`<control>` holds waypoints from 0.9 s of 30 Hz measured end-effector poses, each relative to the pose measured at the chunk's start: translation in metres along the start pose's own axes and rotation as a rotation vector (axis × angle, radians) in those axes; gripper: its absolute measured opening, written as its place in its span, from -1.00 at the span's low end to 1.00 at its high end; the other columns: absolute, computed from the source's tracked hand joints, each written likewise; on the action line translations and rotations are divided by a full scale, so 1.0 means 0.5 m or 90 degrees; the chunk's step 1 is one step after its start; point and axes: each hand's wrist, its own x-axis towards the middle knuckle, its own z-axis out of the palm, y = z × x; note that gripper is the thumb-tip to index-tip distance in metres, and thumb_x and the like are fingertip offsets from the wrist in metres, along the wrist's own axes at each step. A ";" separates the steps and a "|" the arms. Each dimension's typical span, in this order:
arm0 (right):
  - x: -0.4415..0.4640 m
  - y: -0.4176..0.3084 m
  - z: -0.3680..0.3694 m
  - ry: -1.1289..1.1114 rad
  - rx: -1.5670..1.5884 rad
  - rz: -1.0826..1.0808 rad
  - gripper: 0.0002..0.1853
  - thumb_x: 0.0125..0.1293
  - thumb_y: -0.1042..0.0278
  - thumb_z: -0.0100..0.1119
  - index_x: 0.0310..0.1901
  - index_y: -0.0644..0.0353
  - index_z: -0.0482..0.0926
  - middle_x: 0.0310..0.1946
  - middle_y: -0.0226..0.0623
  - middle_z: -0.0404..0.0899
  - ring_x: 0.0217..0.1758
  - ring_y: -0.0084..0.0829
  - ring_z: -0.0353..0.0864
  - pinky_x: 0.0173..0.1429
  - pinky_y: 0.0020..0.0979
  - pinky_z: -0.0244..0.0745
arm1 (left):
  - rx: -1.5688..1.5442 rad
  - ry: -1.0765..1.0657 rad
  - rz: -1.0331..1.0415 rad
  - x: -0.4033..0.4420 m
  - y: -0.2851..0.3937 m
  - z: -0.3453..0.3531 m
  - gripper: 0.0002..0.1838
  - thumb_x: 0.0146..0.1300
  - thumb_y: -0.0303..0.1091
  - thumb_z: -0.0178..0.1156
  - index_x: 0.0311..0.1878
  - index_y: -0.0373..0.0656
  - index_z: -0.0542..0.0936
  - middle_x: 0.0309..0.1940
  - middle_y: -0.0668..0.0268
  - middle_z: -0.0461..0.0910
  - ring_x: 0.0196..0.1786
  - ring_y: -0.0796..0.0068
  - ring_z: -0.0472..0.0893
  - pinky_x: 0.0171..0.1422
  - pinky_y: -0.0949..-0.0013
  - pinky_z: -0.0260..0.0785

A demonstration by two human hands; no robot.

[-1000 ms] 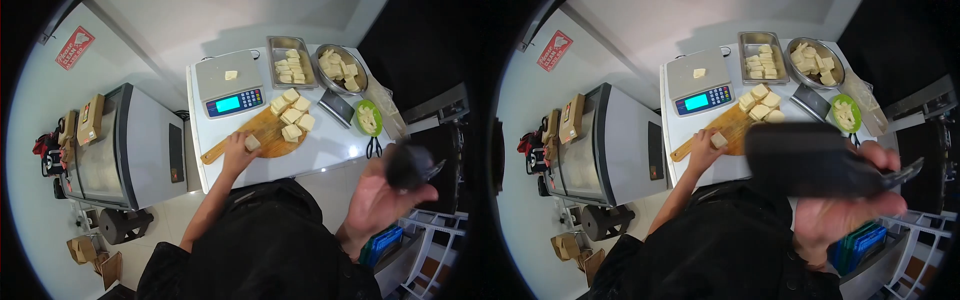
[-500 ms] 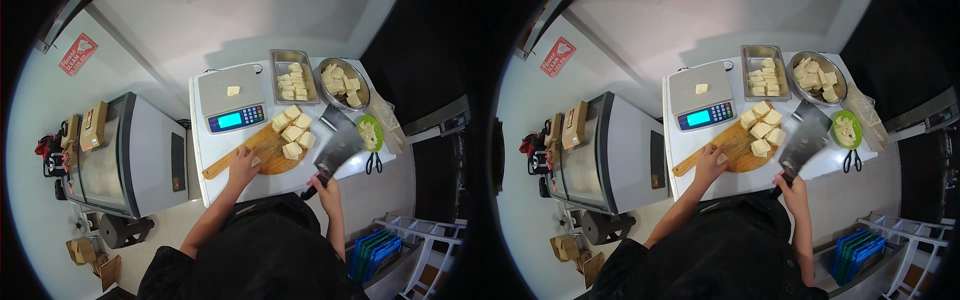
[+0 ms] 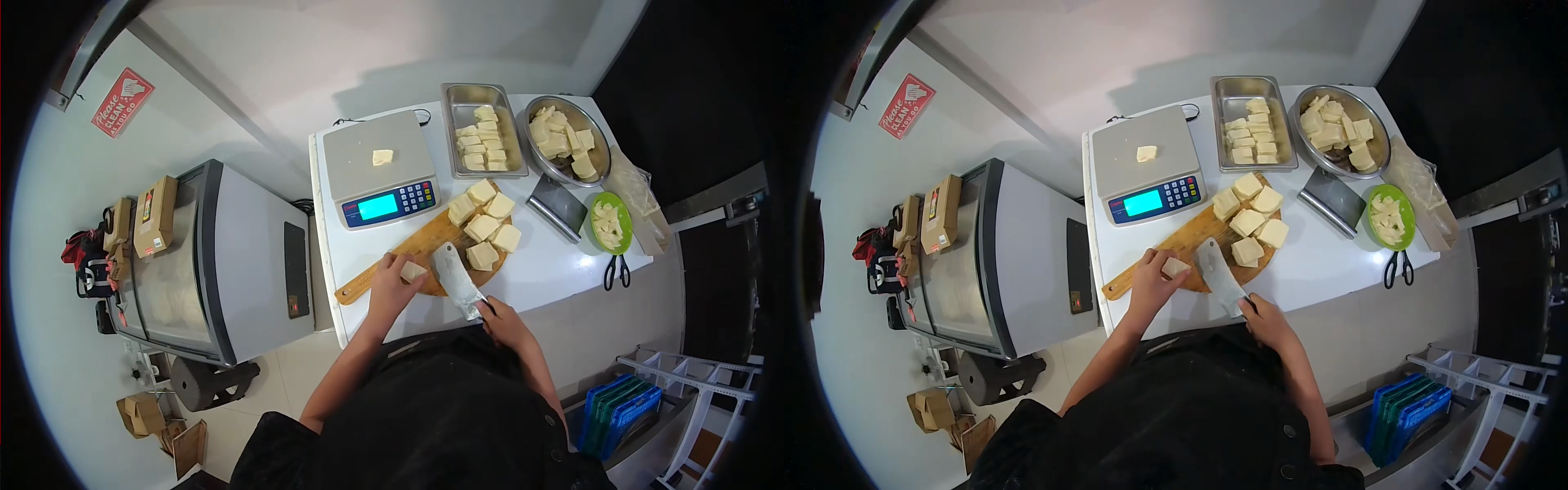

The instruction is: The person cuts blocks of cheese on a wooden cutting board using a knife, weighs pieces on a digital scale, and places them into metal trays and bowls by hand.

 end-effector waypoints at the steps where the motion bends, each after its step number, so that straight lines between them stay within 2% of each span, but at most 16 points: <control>1: 0.007 -0.002 0.001 -0.002 0.001 0.001 -0.62 0.48 0.04 -0.01 -0.33 0.22 0.38 -0.63 -0.39 0.39 -0.72 -0.57 0.32 -0.67 -0.45 0.23 | -0.007 -0.003 0.001 0.000 0.001 -0.002 -0.59 -0.06 -0.30 0.49 -0.12 -0.17 0.59 -0.25 0.13 0.53 -0.22 0.11 0.62 -0.14 0.22 0.50; 4: 0.033 -0.014 0.008 -0.124 0.121 0.036 -0.61 0.51 0.00 -0.08 -0.32 0.19 0.37 -0.66 -0.46 0.32 -0.74 -0.62 0.25 -0.67 -0.51 0.20 | -0.012 -0.009 0.005 -0.003 0.002 -0.011 -0.55 -0.07 -0.32 0.50 -0.08 -0.17 0.57 -0.24 0.13 0.54 -0.21 0.13 0.63 -0.14 0.25 0.51; 8: 0.063 -0.021 0.007 -0.213 0.114 0.029 -0.61 0.52 -0.03 -0.11 -0.29 0.16 0.37 -0.67 -0.50 0.27 -0.74 -0.65 0.19 -0.67 -0.54 0.16 | -0.028 0.001 0.011 -0.005 -0.015 -0.024 -0.49 -0.09 -0.33 0.50 -0.02 -0.17 0.55 -0.21 0.14 0.57 -0.20 0.18 0.65 -0.11 0.28 0.52; 11: 0.061 -0.045 0.010 -0.234 0.149 0.018 -0.61 0.51 -0.03 -0.09 -0.27 0.17 0.37 -0.65 -0.49 0.31 -0.74 -0.66 0.21 -0.67 -0.55 0.17 | -0.072 0.022 0.010 0.013 -0.027 -0.041 -0.46 -0.08 -0.34 0.50 0.01 -0.17 0.53 -0.21 0.16 0.60 -0.20 0.24 0.66 -0.08 0.29 0.53; 14: 0.072 -0.092 0.016 -0.232 0.161 0.010 -0.62 0.51 -0.03 -0.08 -0.26 0.17 0.37 -0.64 -0.49 0.31 -0.74 -0.67 0.21 -0.67 -0.56 0.17 | -0.197 0.001 -0.158 0.053 -0.036 -0.071 -0.45 -0.06 -0.35 0.49 0.04 -0.18 0.51 -0.25 0.19 0.64 -0.21 0.32 0.67 -0.08 0.32 0.53; 15: 0.077 -0.110 0.022 -0.215 0.159 0.010 -0.62 0.51 -0.03 -0.09 -0.25 0.16 0.36 -0.64 -0.49 0.30 -0.74 -0.68 0.20 -0.67 -0.56 0.16 | -0.197 0.006 -0.156 0.076 -0.050 -0.082 -0.45 -0.06 -0.35 0.49 0.04 -0.18 0.51 -0.25 0.19 0.64 -0.21 0.32 0.67 -0.08 0.32 0.53; 17: 0.089 -0.139 0.026 -0.197 0.153 0.008 -0.63 0.52 -0.03 -0.09 -0.24 0.15 0.36 -0.64 -0.50 0.28 -0.73 -0.69 0.19 -0.67 -0.56 0.16 | -0.103 0.102 -0.047 0.148 -0.077 -0.118 -0.43 -0.03 -0.34 0.48 0.08 -0.15 0.49 -0.31 0.20 0.66 -0.24 0.37 0.68 -0.11 0.33 0.54; 19: 0.101 -0.166 0.028 -0.157 0.156 -0.023 -0.64 0.52 -0.03 -0.09 -0.23 0.15 0.36 -0.63 -0.49 0.29 -0.73 -0.69 0.19 -0.66 -0.57 0.16 | -0.051 0.090 -0.042 0.236 -0.069 -0.177 -0.41 -0.05 -0.34 0.48 0.10 -0.10 0.49 -0.25 0.18 0.67 -0.21 0.39 0.69 -0.12 0.36 0.54; 22: 0.111 -0.180 0.026 -0.126 0.162 -0.045 -0.64 0.51 -0.03 -0.08 -0.22 0.15 0.36 -0.62 -0.49 0.30 -0.73 -0.69 0.19 -0.66 -0.57 0.16 | -0.022 0.050 -0.027 0.347 -0.076 -0.228 -0.40 -0.06 -0.30 0.47 0.11 -0.07 0.49 -0.18 0.15 0.67 -0.11 0.34 0.68 -0.01 0.30 0.52; 25: 0.118 -0.186 0.023 -0.094 0.176 -0.056 -0.63 0.51 -0.04 -0.08 -0.22 0.14 0.36 -0.62 -0.49 0.30 -0.72 -0.68 0.19 -0.66 -0.56 0.16 | 0.116 -0.047 0.100 0.414 -0.089 -0.240 -0.40 -0.07 -0.22 0.45 0.10 -0.06 0.51 -0.13 0.15 0.64 -0.07 0.25 0.65 0.07 0.23 0.49; 27: 0.123 -0.197 0.023 -0.072 0.218 -0.058 -0.62 0.51 -0.05 -0.08 -0.22 0.15 0.37 -0.62 -0.49 0.30 -0.72 -0.68 0.19 -0.66 -0.56 0.17 | 0.158 -0.045 0.152 0.442 -0.080 -0.231 -0.43 -0.06 -0.21 0.44 0.07 -0.06 0.53 -0.13 0.16 0.63 -0.08 0.22 0.64 0.07 0.21 0.48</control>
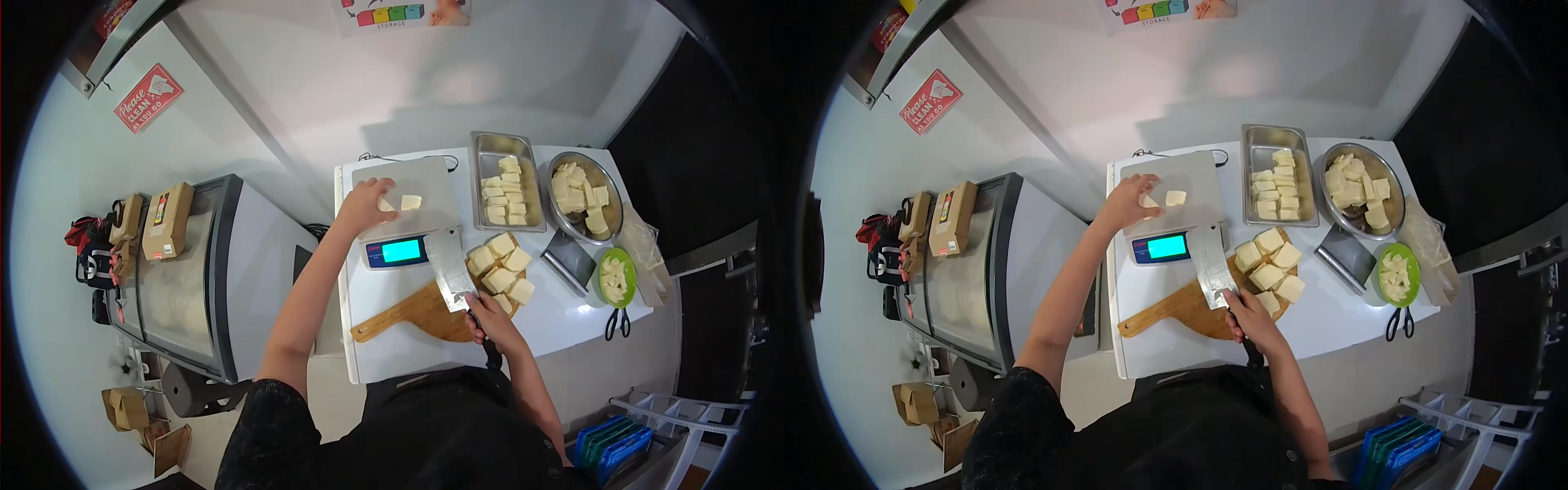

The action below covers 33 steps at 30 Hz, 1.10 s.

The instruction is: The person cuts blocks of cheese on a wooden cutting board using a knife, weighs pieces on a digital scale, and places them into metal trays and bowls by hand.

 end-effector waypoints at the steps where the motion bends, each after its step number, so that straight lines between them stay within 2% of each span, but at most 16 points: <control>1: 0.005 -0.003 0.003 0.011 0.023 -0.002 -0.62 0.50 -0.05 -0.07 -0.22 0.16 0.37 -0.62 -0.49 0.30 -0.72 -0.68 0.19 -0.66 -0.55 0.17 | 0.046 -0.004 0.045 0.012 0.003 0.007 -0.46 -0.06 -0.20 0.43 0.05 -0.07 0.55 -0.14 0.16 0.62 -0.08 0.19 0.62 0.06 0.19 0.48; 3: 0.033 -0.004 0.006 0.026 0.050 -0.008 -0.61 0.50 -0.06 -0.07 -0.22 0.16 0.37 -0.62 -0.50 0.29 -0.72 -0.68 0.19 -0.65 -0.55 0.17 | 0.092 -0.009 0.089 0.032 0.007 0.025 -0.49 -0.06 -0.18 0.42 0.02 -0.07 0.58 -0.15 0.17 0.61 -0.09 0.16 0.61 0.06 0.17 0.47; 6: 0.082 -0.013 0.009 0.050 0.103 -0.020 -0.60 0.50 -0.06 -0.07 -0.23 0.17 0.37 -0.62 -0.50 0.29 -0.72 -0.68 0.19 -0.65 -0.56 0.16 | 0.152 -0.131 0.106 0.065 0.007 0.050 -0.59 -0.08 -0.22 0.40 -0.10 -0.08 0.64 -0.22 0.20 0.59 -0.15 0.14 0.60 -0.02 0.19 0.48; 7: 0.096 -0.022 0.010 0.048 0.102 -0.003 -0.59 0.50 -0.07 -0.07 -0.24 0.18 0.37 -0.62 -0.51 0.29 -0.72 -0.68 0.18 -0.64 -0.56 0.15 | 0.153 -0.129 0.105 0.071 0.003 0.052 -0.59 -0.08 -0.22 0.40 -0.10 -0.08 0.64 -0.22 0.20 0.59 -0.15 0.14 0.60 -0.02 0.19 0.48; 10: 0.142 -0.042 0.011 0.044 0.107 0.031 -0.58 0.50 -0.08 -0.07 -0.25 0.18 0.36 -0.63 -0.51 0.29 -0.72 -0.69 0.18 -0.63 -0.57 0.14 | 0.050 -0.162 0.108 0.083 -0.004 0.056 -0.65 -0.09 -0.26 0.39 -0.18 -0.11 0.65 -0.23 0.20 0.58 -0.14 0.14 0.60 -0.05 0.19 0.48; 13: 0.184 -0.042 0.011 -0.029 0.168 0.023 -0.56 0.47 -0.10 -0.02 -0.31 0.17 0.37 -0.63 -0.53 0.30 -0.71 -0.69 0.22 -0.64 -0.56 0.19 | 0.034 -0.189 0.126 0.087 -0.009 0.048 -0.65 -0.09 -0.27 0.38 -0.17 -0.11 0.65 -0.22 0.19 0.58 -0.14 0.14 0.60 -0.05 0.18 0.48; 15: 0.166 -0.043 0.009 -0.031 0.156 0.022 -0.57 0.48 -0.10 -0.03 -0.29 0.17 0.36 -0.63 -0.52 0.29 -0.72 -0.69 0.20 -0.64 -0.56 0.17 | 0.026 -0.200 0.133 0.080 0.008 0.032 -0.65 -0.09 -0.28 0.38 -0.17 -0.11 0.65 -0.22 0.19 0.58 -0.14 0.14 0.60 -0.04 0.18 0.48; 19: 0.068 -0.041 -0.023 -0.047 0.062 -0.024 -0.60 0.49 -0.07 -0.05 -0.26 0.16 0.35 -0.65 -0.51 0.27 -0.74 -0.69 0.18 -0.66 -0.56 0.15 | 0.006 -0.129 0.224 0.011 0.091 0.004 -0.66 -0.07 -0.31 0.37 -0.15 -0.11 0.65 -0.19 0.18 0.57 -0.16 0.12 0.60 -0.03 0.17 0.48; 21: -0.020 -0.046 -0.045 -0.026 -0.024 0.022 -0.64 0.51 -0.01 -0.05 -0.26 0.14 0.35 -0.68 -0.50 0.26 -0.75 -0.67 0.22 -0.67 -0.56 0.17 | 0.022 -0.085 0.231 -0.063 0.146 0.018 -0.64 -0.02 -0.32 0.37 -0.09 -0.11 0.63 -0.16 0.18 0.56 -0.17 0.10 0.60 -0.01 0.16 0.48; 23: -0.092 -0.023 -0.063 -0.039 -0.057 0.044 -0.67 0.52 0.03 -0.05 -0.27 0.14 0.35 -0.68 -0.50 0.27 -0.74 -0.66 0.24 -0.67 -0.55 0.18 | -0.051 -0.065 0.224 -0.156 0.182 0.047 -0.62 0.03 -0.31 0.36 -0.03 -0.11 0.61 -0.14 0.18 0.56 -0.17 0.10 0.61 -0.04 0.17 0.48; 25: -0.155 0.021 -0.073 -0.048 -0.079 0.085 -0.70 0.52 0.07 -0.05 -0.27 0.13 0.35 -0.69 -0.50 0.27 -0.74 -0.65 0.25 -0.67 -0.55 0.19 | -0.180 -0.106 0.106 -0.246 0.215 0.084 -0.61 0.06 -0.29 0.35 0.00 -0.12 0.59 -0.13 0.18 0.57 -0.17 0.10 0.61 -0.09 0.17 0.49; 26: -0.180 0.042 -0.074 -0.058 -0.095 0.113 -0.72 0.52 0.10 -0.04 -0.26 0.13 0.35 -0.69 -0.50 0.27 -0.74 -0.65 0.25 -0.67 -0.55 0.19 | -0.190 -0.117 0.103 -0.289 0.231 0.102 -0.61 0.06 -0.29 0.35 0.00 -0.12 0.59 -0.13 0.18 0.57 -0.17 0.10 0.61 -0.09 0.17 0.49; 28: -0.210 0.069 -0.074 -0.083 -0.132 0.153 -0.76 0.52 0.15 -0.03 -0.24 0.12 0.35 -0.68 -0.50 0.28 -0.74 -0.65 0.24 -0.67 -0.54 0.18 | -0.200 -0.152 -0.003 -0.347 0.253 0.124 -0.62 0.08 -0.31 0.34 -0.01 -0.12 0.59 -0.16 0.17 0.59 -0.18 0.09 0.62 -0.13 0.18 0.49; 33: -0.242 0.110 -0.072 -0.087 -0.106 0.178 -0.80 0.51 0.20 -0.01 -0.20 0.13 0.36 -0.68 -0.49 0.29 -0.74 -0.64 0.22 -0.67 -0.55 0.18 | -0.186 -0.134 -0.055 -0.404 0.285 0.152 -0.65 0.08 -0.31 0.34 -0.03 -0.12 0.59 -0.20 0.18 0.61 -0.19 0.07 0.63 -0.13 0.16 0.48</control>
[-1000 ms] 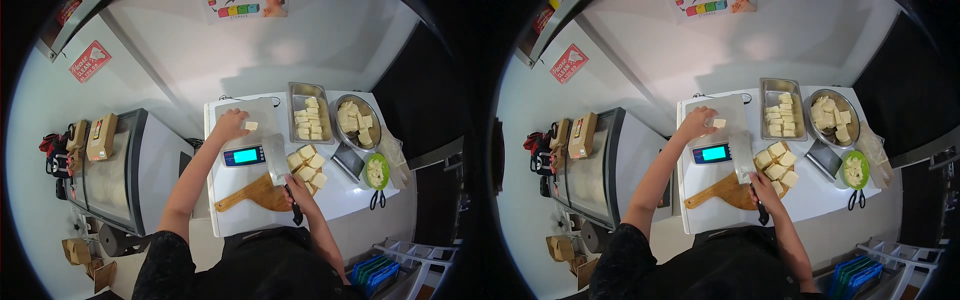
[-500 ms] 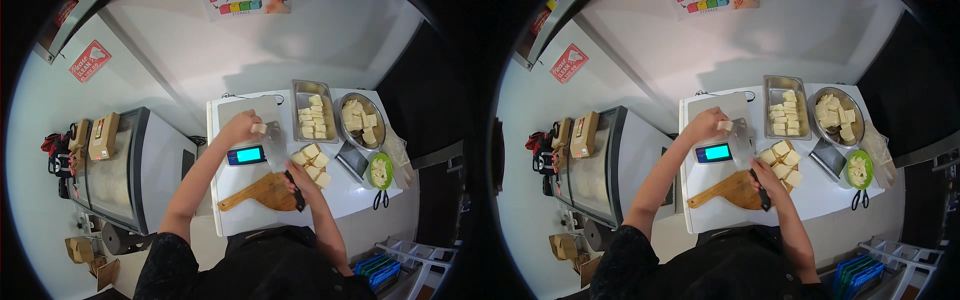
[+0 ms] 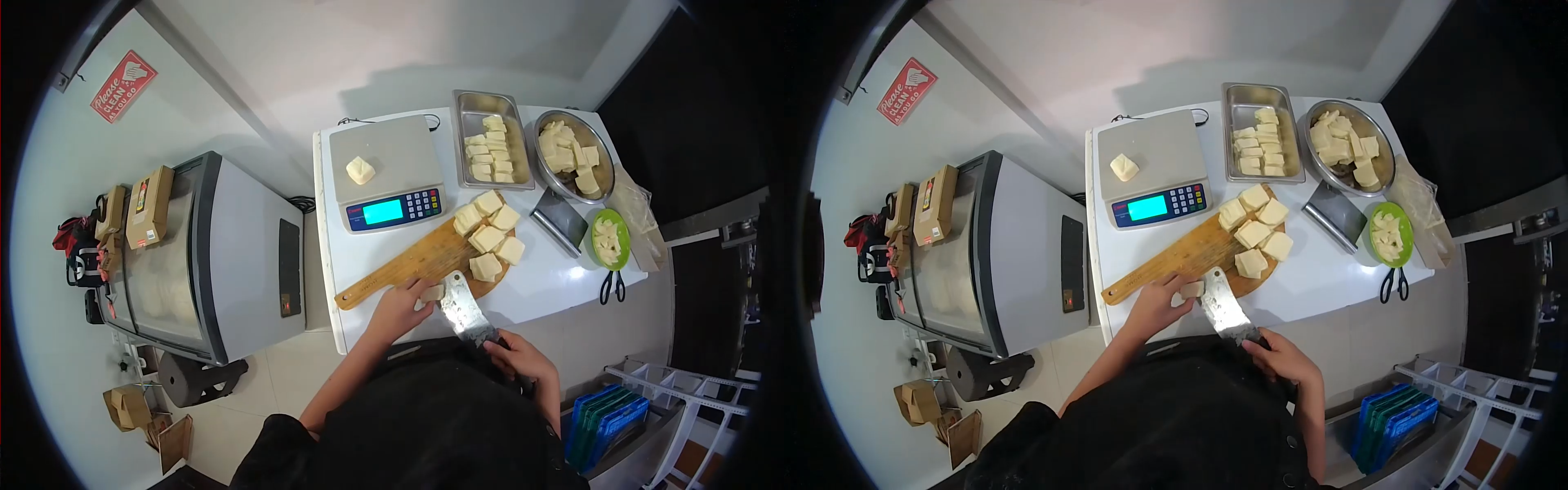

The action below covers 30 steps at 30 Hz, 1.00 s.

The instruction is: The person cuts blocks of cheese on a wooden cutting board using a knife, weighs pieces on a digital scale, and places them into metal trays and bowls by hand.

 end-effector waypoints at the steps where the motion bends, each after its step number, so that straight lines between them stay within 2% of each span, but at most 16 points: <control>1: -0.005 -0.004 0.001 0.001 -0.005 -0.011 -0.81 0.50 0.20 0.00 -0.19 0.13 0.36 -0.68 -0.49 0.29 -0.74 -0.65 0.22 -0.67 -0.55 0.18 | 0.000 -0.002 0.015 0.003 0.000 -0.002 -0.65 0.07 -0.31 0.35 -0.04 -0.13 0.59 -0.21 0.18 0.61 -0.19 0.06 0.63 -0.14 0.16 0.48; 4: -0.017 -0.010 0.000 0.010 -0.012 -0.039 -0.82 0.49 0.22 0.02 -0.18 0.14 0.36 -0.68 -0.50 0.29 -0.74 -0.65 0.21 -0.66 -0.54 0.18 | 0.003 -0.008 0.053 0.018 0.003 -0.009 -0.65 0.07 -0.31 0.35 -0.05 -0.13 0.60 -0.23 0.18 0.62 -0.20 0.06 0.63 -0.14 0.16 0.48; 7: -0.026 -0.001 -0.003 0.019 0.007 -0.044 -0.72 0.47 0.18 0.07 -0.01 0.22 0.41 -0.68 -0.51 0.32 -0.73 -0.64 0.26 -0.64 -0.54 0.20 | 0.019 -0.005 0.097 0.028 0.009 -0.010 -0.66 0.05 -0.30 0.37 -0.08 -0.15 0.60 -0.23 0.16 0.62 -0.19 0.06 0.63 -0.15 0.16 0.48; 12: -0.027 0.020 0.003 0.038 0.051 -0.065 -0.72 0.46 0.17 0.08 -0.04 0.22 0.41 -0.67 -0.50 0.33 -0.73 -0.64 0.26 -0.64 -0.54 0.19 | 0.036 -0.006 0.102 0.059 -0.010 0.004 -0.64 0.02 -0.29 0.39 -0.08 -0.16 0.62 -0.27 0.19 0.62 -0.25 0.11 0.63 -0.15 0.21 0.49; 15: -0.008 0.040 0.007 0.066 0.163 -0.032 -0.72 0.45 0.15 0.10 -0.09 0.21 0.41 -0.66 -0.50 0.34 -0.72 -0.65 0.26 -0.64 -0.54 0.20 | -0.063 -0.058 0.062 0.111 -0.045 0.013 -0.59 -0.02 -0.26 0.44 -0.07 -0.16 0.63 -0.32 0.22 0.61 -0.34 0.19 0.59 -0.18 0.28 0.48; 20: -0.005 0.056 0.005 0.098 0.165 -0.052 -0.72 0.44 0.13 0.11 -0.17 0.20 0.41 -0.65 -0.50 0.34 -0.72 -0.64 0.27 -0.64 -0.54 0.21 | 0.026 -0.082 0.080 0.184 -0.069 0.014 -0.56 -0.06 -0.24 0.47 -0.06 -0.13 0.65 -0.28 0.26 0.60 -0.27 0.25 0.55 -0.05 0.31 0.42; 23: -0.011 0.076 -0.003 0.119 0.078 -0.063 -0.72 0.44 0.13 0.11 -0.22 0.20 0.40 -0.65 -0.47 0.35 -0.72 -0.62 0.29 -0.63 -0.52 0.23 | 0.127 -0.013 0.245 0.198 -0.067 0.011 -0.54 -0.08 -0.23 0.48 -0.06 -0.09 0.65 -0.16 0.27 0.59 -0.09 0.21 0.50 0.11 0.25 0.32; 24: -0.019 0.080 -0.005 0.117 0.078 -0.065 -0.72 0.44 0.13 0.11 -0.22 0.20 0.40 -0.65 -0.47 0.35 -0.72 -0.62 0.29 -0.63 -0.52 0.23 | 0.131 -0.012 0.245 0.203 -0.069 0.004 -0.54 -0.08 -0.23 0.48 -0.06 -0.09 0.65 -0.16 0.27 0.59 -0.09 0.21 0.50 0.11 0.25 0.32; 27: -0.045 0.059 0.000 0.137 -0.018 -0.088 -0.69 0.44 0.12 0.12 -0.23 0.23 0.40 -0.64 -0.44 0.37 -0.72 -0.60 0.32 -0.63 -0.50 0.24 | 0.154 0.248 0.227 0.213 -0.070 -0.068 -0.51 -0.07 -0.22 0.47 0.00 -0.04 0.62 -0.06 0.28 0.56 0.05 0.18 0.44 0.23 0.18 0.23; 29: -0.048 0.047 0.004 0.134 -0.030 -0.085 -0.71 0.44 0.13 0.12 -0.22 0.23 0.41 -0.63 -0.44 0.38 -0.71 -0.60 0.32 -0.62 -0.51 0.24 | 0.273 0.454 0.118 0.249 -0.113 -0.117 -0.40 -0.08 -0.21 0.48 0.09 -0.05 0.54 -0.06 0.26 0.56 0.05 0.14 0.45 0.22 0.11 0.26; 30: -0.051 0.043 0.005 0.138 -0.042 -0.078 -0.73 0.43 0.15 0.12 -0.20 0.23 0.41 -0.62 -0.44 0.39 -0.71 -0.60 0.32 -0.62 -0.51 0.24 | 0.274 0.454 0.118 0.268 -0.126 -0.136 -0.40 -0.08 -0.21 0.48 0.09 -0.05 0.54 -0.06 0.26 0.56 0.05 0.14 0.45 0.22 0.11 0.26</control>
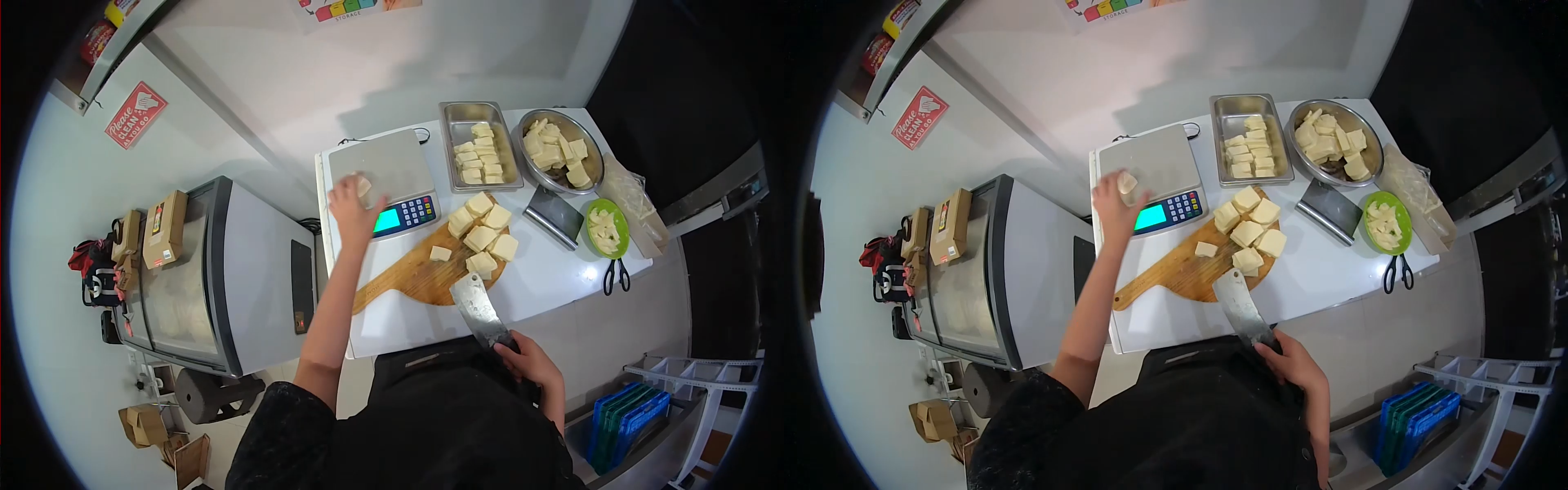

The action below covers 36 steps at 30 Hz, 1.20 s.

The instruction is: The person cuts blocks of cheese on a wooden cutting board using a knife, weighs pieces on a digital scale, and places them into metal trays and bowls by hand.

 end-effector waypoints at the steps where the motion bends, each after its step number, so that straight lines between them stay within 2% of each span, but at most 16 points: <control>1: -0.001 -0.003 -0.001 0.005 -0.012 0.006 -0.74 0.43 0.17 0.12 -0.18 0.23 0.42 -0.61 -0.44 0.39 -0.70 -0.60 0.31 -0.61 -0.52 0.24 | 0.034 0.055 -0.059 0.020 -0.017 0.005 -0.35 -0.08 -0.18 0.47 0.14 -0.07 0.50 -0.05 0.21 0.54 0.06 0.11 0.45 0.19 0.10 0.29; 3: 0.007 -0.011 0.000 0.000 -0.020 0.009 -0.71 0.42 0.14 0.13 -0.19 0.23 0.41 -0.62 -0.43 0.39 -0.71 -0.59 0.32 -0.61 -0.50 0.25 | 0.069 0.112 -0.116 0.040 -0.057 0.022 -0.30 -0.08 -0.15 0.46 0.18 -0.09 0.46 -0.03 0.17 0.53 0.07 0.08 0.45 0.17 0.09 0.32; 6: 0.026 -0.026 -0.004 -0.011 -0.034 0.014 -0.65 0.41 0.07 0.15 -0.21 0.24 0.38 -0.63 -0.40 0.40 -0.72 -0.56 0.34 -0.62 -0.46 0.27 | 0.029 -0.049 -0.068 0.057 -0.096 0.037 -0.23 -0.07 -0.09 0.45 0.22 -0.16 0.40 -0.07 0.10 0.56 0.05 0.06 0.51 0.13 0.12 0.37; 7: 0.030 -0.029 -0.006 -0.017 -0.037 0.013 -0.64 0.41 0.07 0.15 -0.19 0.25 0.39 -0.63 -0.40 0.39 -0.72 -0.56 0.34 -0.61 -0.46 0.27 | 0.030 -0.050 -0.066 0.062 -0.104 0.041 -0.23 -0.07 -0.09 0.45 0.22 -0.16 0.40 -0.07 0.10 0.56 0.05 0.06 0.51 0.13 0.12 0.37; 11: 0.037 -0.034 -0.010 -0.030 -0.025 0.017 -0.63 0.40 0.06 0.16 -0.13 0.25 0.39 -0.62 -0.41 0.39 -0.71 -0.56 0.35 -0.60 -0.47 0.28 | -0.019 -0.015 -0.189 0.072 -0.118 0.043 -0.23 -0.05 -0.06 0.45 0.22 -0.19 0.40 -0.12 0.06 0.60 -0.06 0.05 0.59 0.00 0.15 0.45; 14: 0.038 -0.037 -0.012 -0.026 0.005 0.019 -0.62 0.40 0.06 0.16 -0.10 0.26 0.39 -0.61 -0.42 0.39 -0.70 -0.57 0.34 -0.60 -0.48 0.28 | -0.069 0.018 -0.409 0.090 -0.120 0.032 -0.28 0.01 -0.03 0.45 0.16 -0.23 0.44 -0.23 0.14 0.65 -0.21 0.23 0.66 -0.11 0.24 0.53; 15: 0.039 -0.035 -0.013 -0.023 0.017 0.017 -0.62 0.40 0.07 0.16 -0.09 0.26 0.39 -0.61 -0.42 0.39 -0.70 -0.57 0.34 -0.60 -0.49 0.28 | -0.068 0.015 -0.407 0.094 -0.132 0.035 -0.28 0.01 -0.03 0.45 0.16 -0.23 0.44 -0.23 0.14 0.65 -0.21 0.23 0.66 -0.11 0.24 0.53; 18: 0.041 -0.031 -0.016 -0.018 0.042 0.015 -0.62 0.40 0.07 0.17 -0.06 0.25 0.39 -0.61 -0.43 0.38 -0.70 -0.58 0.34 -0.60 -0.50 0.27 | -0.505 -0.019 -0.679 0.101 -0.160 0.042 -0.35 0.05 0.03 0.41 0.08 -0.24 0.49 -0.27 0.17 0.61 -0.27 0.36 0.63 -0.14 0.32 0.54; 19: 0.042 -0.031 -0.017 -0.017 0.047 0.015 -0.66 0.40 0.10 0.16 -0.08 0.24 0.40 -0.61 -0.44 0.38 -0.70 -0.59 0.33 -0.60 -0.51 0.27 | -0.504 -0.020 -0.679 0.099 -0.165 0.046 -0.35 0.05 0.03 0.41 0.08 -0.24 0.49 -0.27 0.17 0.61 -0.27 0.36 0.63 -0.14 0.32 0.54; 22: 0.047 -0.034 -0.020 -0.017 0.054 0.014 -0.73 0.42 0.17 0.15 -0.13 0.21 0.40 -0.61 -0.46 0.38 -0.69 -0.60 0.32 -0.60 -0.53 0.26 | -0.728 -0.116 -0.757 0.104 -0.154 0.037 -0.36 0.10 0.01 0.39 0.12 -0.24 0.49 -0.20 0.24 0.57 -0.17 0.48 0.61 -0.03 0.38 0.57; 27: 0.060 -0.035 -0.023 -0.024 0.072 0.007 -0.73 0.42 0.18 0.15 -0.12 0.21 0.39 -0.61 -0.46 0.37 -0.70 -0.61 0.32 -0.61 -0.53 0.27 | -0.741 -0.271 -0.649 0.130 -0.142 0.045 -0.36 0.13 0.06 0.35 0.14 -0.20 0.52 -0.15 0.23 0.52 -0.14 0.47 0.58 -0.05 0.41 0.55; 30: 0.065 -0.030 -0.022 -0.024 0.088 0.000 -0.74 0.42 0.18 0.14 -0.13 0.20 0.38 -0.61 -0.46 0.37 -0.70 -0.62 0.32 -0.61 -0.53 0.27 | -0.459 -0.348 -0.480 0.150 -0.137 0.073 -0.36 0.14 0.13 0.31 0.14 -0.13 0.53 -0.11 0.22 0.50 -0.14 0.41 0.58 -0.05 0.36 0.52; 31: 0.065 -0.029 -0.022 -0.023 0.091 -0.002 -0.71 0.41 0.15 0.15 -0.12 0.21 0.39 -0.61 -0.46 0.37 -0.70 -0.62 0.32 -0.61 -0.53 0.27 | -0.459 -0.348 -0.480 0.147 -0.125 0.080 -0.36 0.14 0.13 0.31 0.14 -0.13 0.53 -0.11 0.22 0.50 -0.14 0.41 0.58 -0.05 0.36 0.52; 34: 0.066 -0.028 -0.024 -0.015 0.099 -0.008 -0.65 0.40 0.10 0.17 -0.11 0.23 0.39 -0.61 -0.46 0.36 -0.70 -0.61 0.33 -0.61 -0.52 0.27 | -0.116 -0.309 -0.234 0.133 -0.036 0.069 -0.35 0.08 0.08 0.37 0.13 -0.16 0.52 -0.08 0.15 0.52 -0.09 0.22 0.55 0.05 0.19 0.46; 35: 0.067 -0.029 -0.021 -0.018 0.109 -0.020 -0.66 0.40 0.10 0.17 -0.12 0.23 0.39 -0.61 -0.46 0.36 -0.70 -0.61 0.33 -0.61 -0.52 0.27 | -0.117 -0.311 -0.231 0.114 -0.016 0.060 -0.35 0.08 0.08 0.37 0.13 -0.16 0.52 -0.08 0.15 0.52 -0.09 0.22 0.55 0.05 0.19 0.46; 36: 0.070 -0.031 -0.020 -0.020 0.118 -0.033 -0.67 0.40 0.10 0.17 -0.12 0.23 0.39 -0.61 -0.46 0.36 -0.70 -0.62 0.33 -0.61 -0.53 0.26 | -0.051 -0.240 -0.125 0.085 0.003 0.047 -0.34 0.06 0.08 0.39 0.14 -0.15 0.52 -0.04 0.12 0.50 -0.02 0.14 0.51 0.12 0.14 0.40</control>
